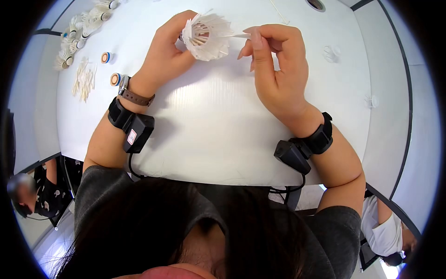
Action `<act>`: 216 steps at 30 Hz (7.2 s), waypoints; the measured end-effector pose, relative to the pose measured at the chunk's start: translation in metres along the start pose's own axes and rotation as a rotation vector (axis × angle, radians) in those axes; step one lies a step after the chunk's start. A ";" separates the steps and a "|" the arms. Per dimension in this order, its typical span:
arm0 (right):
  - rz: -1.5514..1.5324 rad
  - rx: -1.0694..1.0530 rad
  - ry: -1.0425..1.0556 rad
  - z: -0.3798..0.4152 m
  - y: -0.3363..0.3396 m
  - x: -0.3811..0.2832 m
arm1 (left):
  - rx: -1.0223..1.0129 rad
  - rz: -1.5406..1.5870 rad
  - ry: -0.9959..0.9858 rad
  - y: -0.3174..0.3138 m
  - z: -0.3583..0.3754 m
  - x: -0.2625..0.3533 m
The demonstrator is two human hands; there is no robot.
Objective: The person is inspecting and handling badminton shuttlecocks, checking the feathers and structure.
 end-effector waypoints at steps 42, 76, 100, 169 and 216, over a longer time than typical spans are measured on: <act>-0.054 -0.011 -0.162 -0.001 -0.004 0.013 | 0.070 -0.029 -0.144 0.010 -0.017 0.021; 0.017 -0.117 -0.180 0.001 -0.015 0.013 | -0.058 -0.024 -0.050 -0.007 -0.007 0.011; 0.032 -0.079 -0.119 -0.002 -0.015 0.012 | -0.039 0.012 -0.072 -0.005 -0.006 0.010; 0.027 -0.006 -0.007 -0.003 -0.010 -0.001 | -0.090 0.105 0.011 -0.009 -0.004 0.009; 0.055 -0.026 0.074 0.001 -0.009 -0.010 | -0.102 0.199 0.028 -0.017 -0.003 0.006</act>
Point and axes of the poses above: each hand's wrist, its own z-axis away from the middle knuckle, its own y-axis out of the back of the hand, x = y × z, the point moved 10 cm from there along -z, towards the middle knuckle, and after that the axes turned 14 degrees about -y, right-handed, at the moved point
